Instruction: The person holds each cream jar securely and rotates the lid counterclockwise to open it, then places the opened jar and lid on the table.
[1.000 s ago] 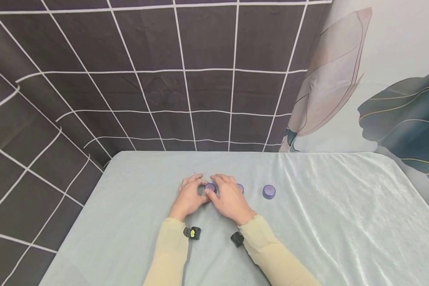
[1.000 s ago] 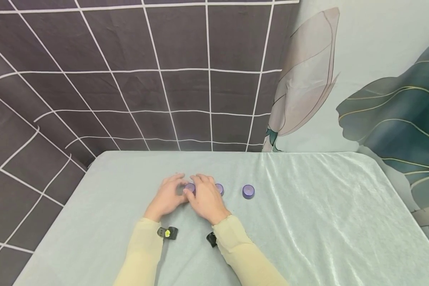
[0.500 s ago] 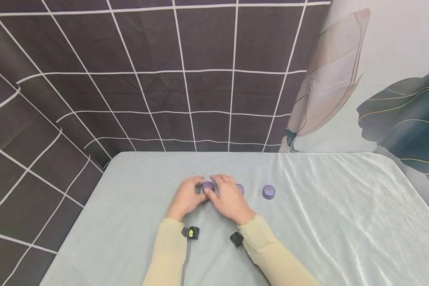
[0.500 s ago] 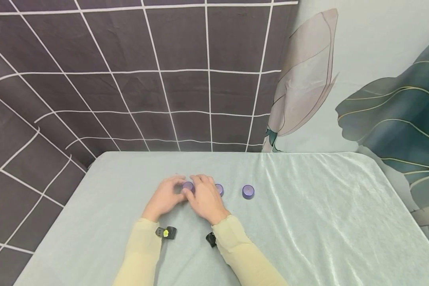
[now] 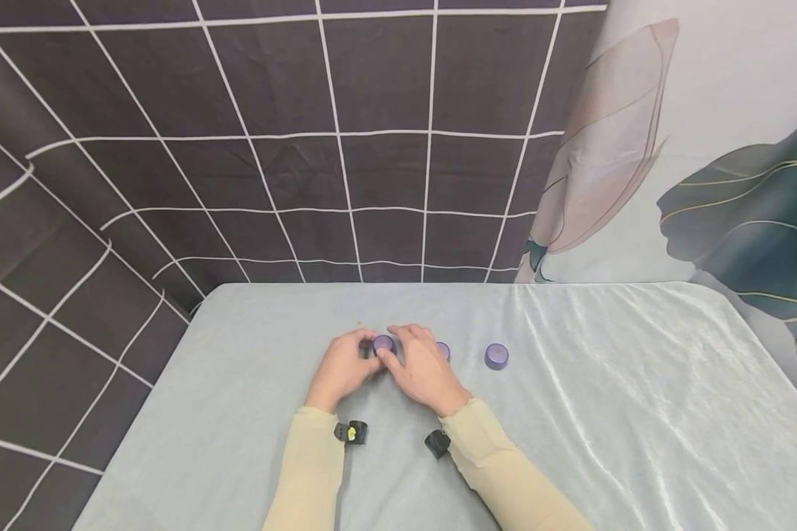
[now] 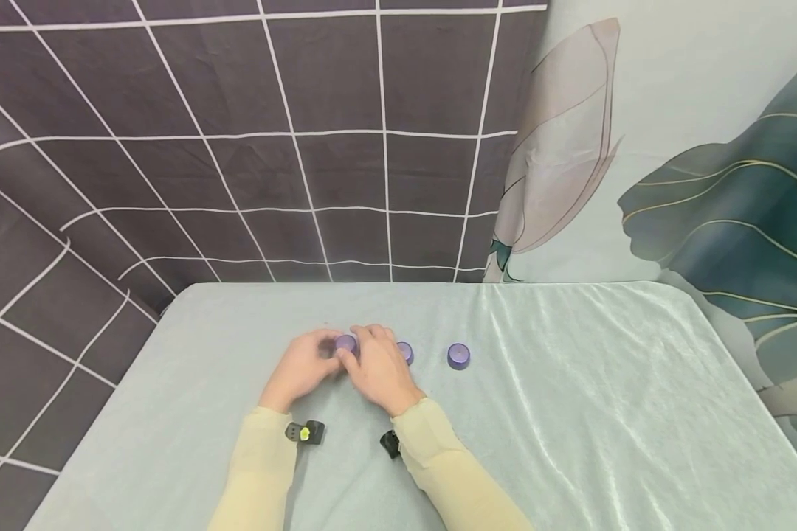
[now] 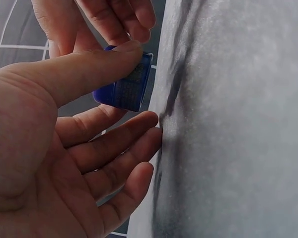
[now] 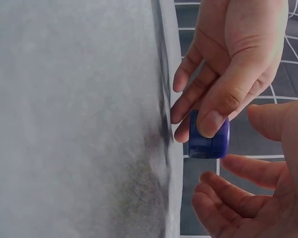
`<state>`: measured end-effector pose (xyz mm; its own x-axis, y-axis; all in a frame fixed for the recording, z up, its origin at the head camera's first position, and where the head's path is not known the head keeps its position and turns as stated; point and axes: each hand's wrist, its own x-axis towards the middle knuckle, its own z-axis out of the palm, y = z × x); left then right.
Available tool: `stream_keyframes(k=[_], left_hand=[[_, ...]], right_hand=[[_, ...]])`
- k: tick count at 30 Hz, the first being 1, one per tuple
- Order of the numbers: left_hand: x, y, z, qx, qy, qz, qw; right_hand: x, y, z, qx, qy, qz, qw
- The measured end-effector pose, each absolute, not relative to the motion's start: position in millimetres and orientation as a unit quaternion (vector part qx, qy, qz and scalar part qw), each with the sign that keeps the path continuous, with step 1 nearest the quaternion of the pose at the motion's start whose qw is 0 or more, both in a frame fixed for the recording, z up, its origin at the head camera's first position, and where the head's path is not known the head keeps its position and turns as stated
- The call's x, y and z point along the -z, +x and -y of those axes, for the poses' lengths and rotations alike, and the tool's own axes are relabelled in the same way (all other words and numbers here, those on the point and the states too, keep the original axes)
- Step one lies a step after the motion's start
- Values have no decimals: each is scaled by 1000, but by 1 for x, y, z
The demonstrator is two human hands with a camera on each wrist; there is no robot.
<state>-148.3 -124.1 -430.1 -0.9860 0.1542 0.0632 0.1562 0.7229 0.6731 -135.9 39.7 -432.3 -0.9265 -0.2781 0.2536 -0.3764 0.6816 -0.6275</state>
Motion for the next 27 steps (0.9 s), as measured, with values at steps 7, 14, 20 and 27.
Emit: stream_keyframes(k=[7,14,20,27], left_hand=[[431,-150,124,385,-78,920,-10],[427,-149,124,396,-72,915,-17],[425,-149,125,392,-71,917,-12],[422,-148,124,380,-69,922,5]], right_hand=[[430,-135,-39,-363,179,912,60],[428,-136,-38,-370,185,908,62],[428,-137,-36,-368,199,905,74],[427,-140,-34,-366,198,906,80]])
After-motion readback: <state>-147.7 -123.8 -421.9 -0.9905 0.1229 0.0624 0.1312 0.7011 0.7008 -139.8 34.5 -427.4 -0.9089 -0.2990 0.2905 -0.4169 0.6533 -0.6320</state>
